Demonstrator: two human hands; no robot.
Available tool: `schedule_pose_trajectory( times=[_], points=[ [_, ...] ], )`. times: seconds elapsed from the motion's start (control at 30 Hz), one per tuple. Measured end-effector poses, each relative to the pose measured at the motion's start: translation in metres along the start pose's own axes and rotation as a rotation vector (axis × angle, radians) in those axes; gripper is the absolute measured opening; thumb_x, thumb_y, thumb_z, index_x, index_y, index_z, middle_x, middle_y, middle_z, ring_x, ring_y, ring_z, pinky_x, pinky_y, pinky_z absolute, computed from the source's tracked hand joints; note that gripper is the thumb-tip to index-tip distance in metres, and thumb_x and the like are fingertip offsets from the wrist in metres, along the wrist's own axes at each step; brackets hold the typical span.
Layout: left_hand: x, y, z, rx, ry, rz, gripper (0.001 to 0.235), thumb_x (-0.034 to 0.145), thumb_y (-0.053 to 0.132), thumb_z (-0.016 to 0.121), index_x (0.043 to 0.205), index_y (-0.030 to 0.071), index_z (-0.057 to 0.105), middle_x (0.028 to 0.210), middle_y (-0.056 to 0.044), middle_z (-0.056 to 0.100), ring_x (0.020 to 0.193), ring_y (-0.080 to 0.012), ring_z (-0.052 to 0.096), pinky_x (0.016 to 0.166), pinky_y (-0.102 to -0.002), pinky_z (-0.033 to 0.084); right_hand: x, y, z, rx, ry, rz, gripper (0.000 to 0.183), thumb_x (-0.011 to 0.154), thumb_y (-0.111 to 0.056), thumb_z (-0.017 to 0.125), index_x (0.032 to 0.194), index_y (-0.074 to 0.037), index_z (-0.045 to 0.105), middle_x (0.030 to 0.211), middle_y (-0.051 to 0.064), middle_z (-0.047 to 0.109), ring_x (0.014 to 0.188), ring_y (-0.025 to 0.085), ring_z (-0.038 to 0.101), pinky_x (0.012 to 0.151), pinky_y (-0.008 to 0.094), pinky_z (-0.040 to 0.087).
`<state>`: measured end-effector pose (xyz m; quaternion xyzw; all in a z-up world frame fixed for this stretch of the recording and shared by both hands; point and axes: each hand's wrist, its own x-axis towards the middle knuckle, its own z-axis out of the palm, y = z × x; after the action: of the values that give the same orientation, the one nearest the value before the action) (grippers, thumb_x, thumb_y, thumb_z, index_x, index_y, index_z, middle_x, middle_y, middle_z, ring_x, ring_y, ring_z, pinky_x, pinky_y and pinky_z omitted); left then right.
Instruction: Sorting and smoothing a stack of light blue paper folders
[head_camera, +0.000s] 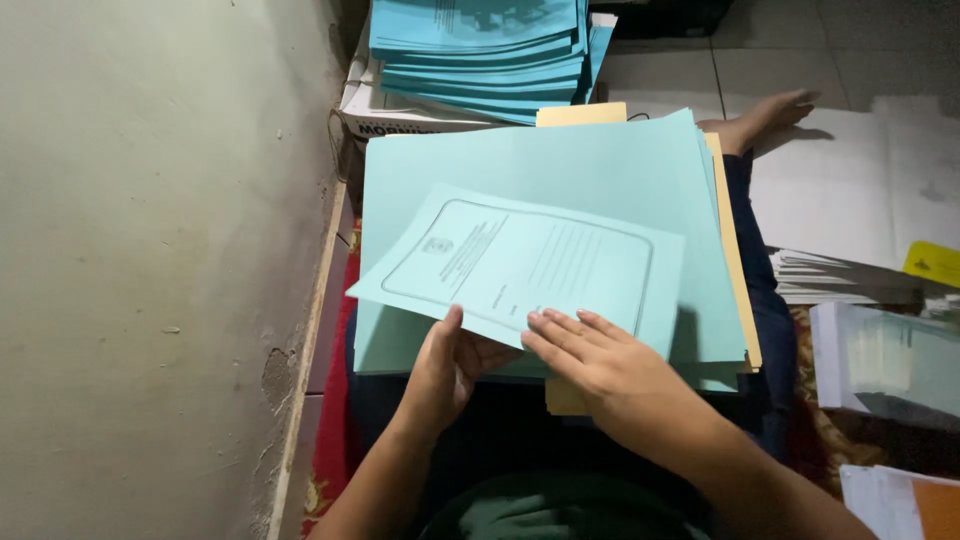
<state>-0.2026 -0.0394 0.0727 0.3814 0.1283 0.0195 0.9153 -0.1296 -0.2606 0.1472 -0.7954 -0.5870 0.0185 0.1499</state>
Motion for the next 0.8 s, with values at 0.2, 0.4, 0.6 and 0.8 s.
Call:
schedule_pose_trajectory(
  times=[0.2,0.4,0.6,0.8],
  points=[
    [0.011,-0.029,-0.024,-0.157,0.450,-0.207,0.024,0.103,0.011,0.044,0.120,-0.005,0.047,0.122,-0.032,0.067,0.101,-0.0428,0.069,0.083,-0.048,0.056,-0.029,0.017,0.034,0.085,0.059,0.179,0.048,0.096,-0.022,0.060,0.141,-0.006,0.051,0.153,0.021,0.048,0.142,0.038,0.045,0.117,0.055,0.032],
    [0.007,-0.033,-0.013,-0.180,0.471,-0.092,0.020,0.102,0.009,0.050,0.117,-0.002,0.043,0.113,-0.028,0.065,0.098,-0.0356,0.068,0.094,-0.055,0.060,-0.066,0.042,0.018,0.611,0.332,0.977,0.053,0.097,-0.038,0.045,0.142,-0.012,0.045,0.133,0.012,0.056,0.115,0.026,0.060,0.081,0.038,0.057],
    [0.024,-0.071,-0.016,-0.099,0.386,0.094,0.036,0.102,0.008,0.057,0.069,0.005,0.043,0.058,-0.006,0.048,0.067,-0.0212,0.068,0.088,-0.049,0.067,-0.062,0.038,0.046,1.463,0.269,1.248,0.087,0.089,-0.050,0.045,0.160,-0.021,0.002,0.151,0.027,0.036,0.130,0.044,0.042,0.099,0.055,0.038],
    [0.064,-0.128,-0.050,-0.079,0.387,0.134,0.027,0.101,0.003,0.058,0.126,-0.007,0.057,0.092,-0.014,0.067,0.078,-0.0292,0.074,0.083,-0.062,0.063,-0.058,0.071,0.125,1.619,0.757,0.916,0.051,0.100,-0.009,0.046,0.150,-0.012,0.034,0.124,0.023,0.068,0.093,0.043,0.073,0.068,0.049,0.062]
  ],
)
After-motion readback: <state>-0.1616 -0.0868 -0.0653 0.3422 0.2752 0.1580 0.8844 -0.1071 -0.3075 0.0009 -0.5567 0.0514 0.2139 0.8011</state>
